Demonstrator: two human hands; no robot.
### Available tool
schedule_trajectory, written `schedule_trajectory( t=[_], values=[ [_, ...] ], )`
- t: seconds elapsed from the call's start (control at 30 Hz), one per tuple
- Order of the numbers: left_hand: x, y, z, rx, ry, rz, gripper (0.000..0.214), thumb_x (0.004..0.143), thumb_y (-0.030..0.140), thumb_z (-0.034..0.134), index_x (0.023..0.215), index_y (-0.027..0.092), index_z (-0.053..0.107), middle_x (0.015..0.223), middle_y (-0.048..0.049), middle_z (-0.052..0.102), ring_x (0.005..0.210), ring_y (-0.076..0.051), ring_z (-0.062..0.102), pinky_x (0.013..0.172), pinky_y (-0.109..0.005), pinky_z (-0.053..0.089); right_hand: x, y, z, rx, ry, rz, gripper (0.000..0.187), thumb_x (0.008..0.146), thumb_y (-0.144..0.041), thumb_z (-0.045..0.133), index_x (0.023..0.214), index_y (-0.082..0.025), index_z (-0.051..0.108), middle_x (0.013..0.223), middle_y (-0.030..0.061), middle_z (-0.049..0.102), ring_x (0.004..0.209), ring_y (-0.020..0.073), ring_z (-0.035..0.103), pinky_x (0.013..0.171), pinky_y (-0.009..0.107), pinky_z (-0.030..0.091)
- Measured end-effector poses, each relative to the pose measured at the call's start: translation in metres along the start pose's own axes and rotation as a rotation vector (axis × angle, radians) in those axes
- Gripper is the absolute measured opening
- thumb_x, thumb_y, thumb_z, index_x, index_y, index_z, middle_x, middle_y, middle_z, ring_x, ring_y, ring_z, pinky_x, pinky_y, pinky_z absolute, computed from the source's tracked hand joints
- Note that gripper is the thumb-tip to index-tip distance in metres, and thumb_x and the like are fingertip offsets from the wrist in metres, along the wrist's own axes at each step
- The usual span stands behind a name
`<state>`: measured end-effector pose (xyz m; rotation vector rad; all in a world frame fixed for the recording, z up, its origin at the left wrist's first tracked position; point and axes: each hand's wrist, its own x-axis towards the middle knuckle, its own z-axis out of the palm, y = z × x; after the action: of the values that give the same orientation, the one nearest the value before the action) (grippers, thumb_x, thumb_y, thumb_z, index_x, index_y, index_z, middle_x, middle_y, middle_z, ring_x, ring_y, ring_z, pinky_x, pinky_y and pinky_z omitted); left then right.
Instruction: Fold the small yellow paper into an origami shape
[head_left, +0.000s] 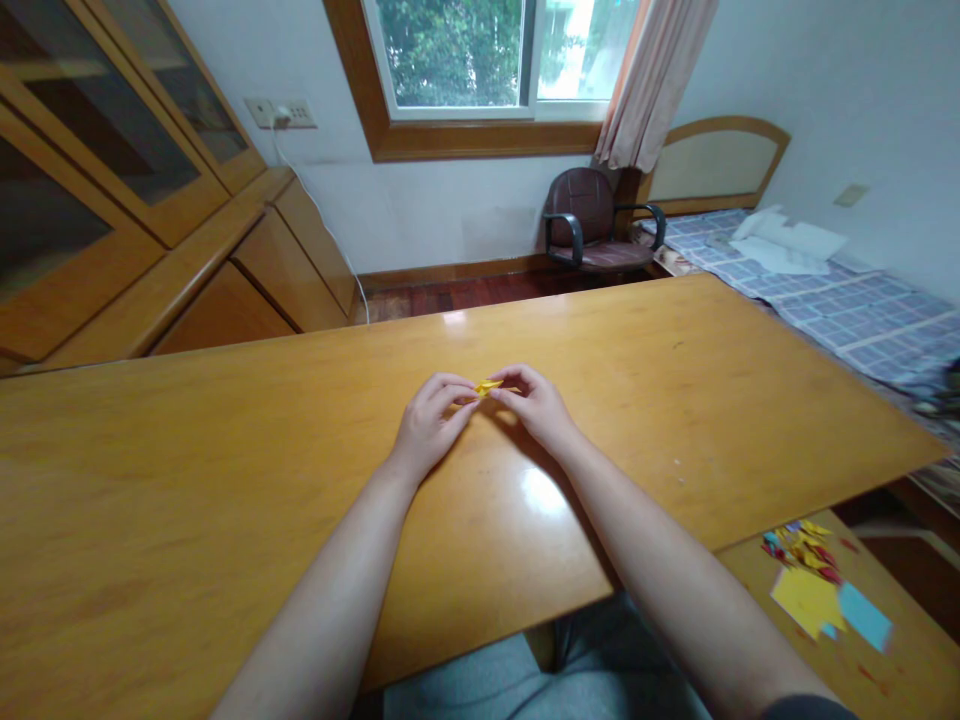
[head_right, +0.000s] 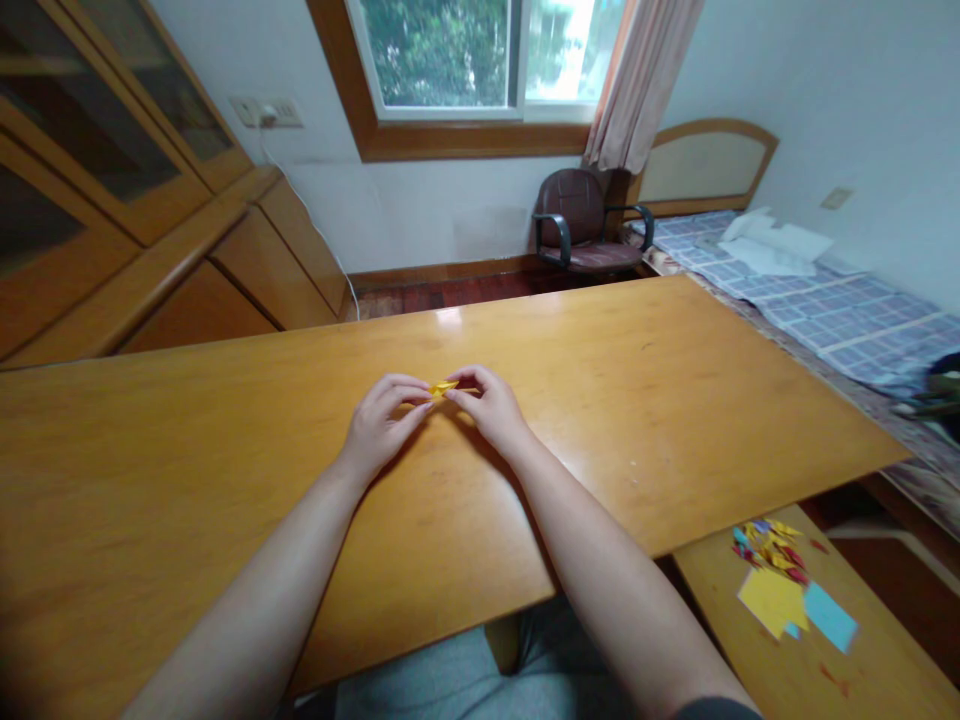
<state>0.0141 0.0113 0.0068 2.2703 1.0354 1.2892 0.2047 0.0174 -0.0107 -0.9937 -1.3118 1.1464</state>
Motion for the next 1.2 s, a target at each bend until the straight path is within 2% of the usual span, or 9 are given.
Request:
schedule_trajectory(
  t=[0.1, 0.2, 0.37, 0.57, 0.93, 1.2],
  values=[
    [0.0, 0.002, 0.0, -0.016, 0.014, 0.004, 0.005, 0.086, 0.026, 0.064, 0.089, 0.022, 0.067, 0.096, -0.0063, 0.066, 0.094, -0.019, 0.062, 0.088, -0.036, 0.051, -0.001, -0.002, 0.001, -0.022, 0.011, -0.025, 0.022, 0.073, -0.032, 0.073, 0.087, -0.018, 0.064, 0.091, 0.0033, 0.068, 0.087, 0.0165, 0.065, 0.082, 0.032, 0.053],
    [0.0, 0.003, 0.002, -0.039, 0.04, -0.026, 0.01, 0.086, 0.026, 0.064, 0.095, 0.023, 0.066, 0.097, -0.0055, 0.065, 0.094, -0.019, 0.062, 0.085, -0.035, 0.053, -0.002, -0.004, 0.002, -0.05, 0.011, -0.065, 0.02, 0.075, -0.033, 0.072, 0.086, -0.019, 0.064, 0.092, 0.0034, 0.067, 0.088, 0.0168, 0.065, 0.083, 0.033, 0.053],
    [-0.002, 0.003, 0.006, -0.148, 0.095, -0.16, 0.024, 0.084, 0.029, 0.066, 0.107, 0.023, 0.061, 0.106, -0.0053, 0.061, 0.098, -0.018, 0.061, 0.082, -0.032, 0.056, -0.004, -0.008, 0.004, -0.082, 0.012, -0.123, 0.017, 0.077, -0.033, 0.071, 0.084, -0.019, 0.064, 0.092, 0.0036, 0.066, 0.09, 0.0168, 0.064, 0.085, 0.033, 0.054],
    [-0.003, 0.0, 0.01, -0.373, 0.068, -0.307, 0.02, 0.085, 0.031, 0.065, 0.101, 0.02, 0.064, 0.103, -0.0062, 0.063, 0.097, -0.018, 0.063, 0.083, -0.031, 0.056, -0.007, -0.011, 0.005, -0.133, -0.021, -0.19, 0.013, 0.081, -0.031, 0.069, 0.084, -0.019, 0.064, 0.093, 0.0042, 0.065, 0.091, 0.0166, 0.064, 0.085, 0.033, 0.054],
    [-0.001, -0.001, 0.008, -0.31, 0.12, -0.228, 0.014, 0.085, 0.031, 0.065, 0.094, 0.021, 0.068, 0.099, -0.0066, 0.067, 0.097, -0.019, 0.063, 0.088, -0.034, 0.052, -0.008, -0.01, 0.005, -0.123, -0.05, -0.198, 0.019, 0.082, -0.039, 0.068, 0.084, -0.019, 0.065, 0.094, 0.0045, 0.066, 0.093, 0.0167, 0.064, 0.088, 0.033, 0.052],
    [-0.001, 0.005, 0.007, -0.282, 0.08, -0.225, 0.019, 0.084, 0.028, 0.066, 0.101, 0.021, 0.067, 0.103, -0.006, 0.066, 0.097, -0.018, 0.064, 0.088, -0.033, 0.054, -0.007, -0.008, 0.007, -0.1, -0.053, -0.067, 0.026, 0.077, -0.039, 0.073, 0.09, -0.019, 0.065, 0.09, 0.0039, 0.069, 0.082, 0.0154, 0.065, 0.078, 0.03, 0.052]
  ],
)
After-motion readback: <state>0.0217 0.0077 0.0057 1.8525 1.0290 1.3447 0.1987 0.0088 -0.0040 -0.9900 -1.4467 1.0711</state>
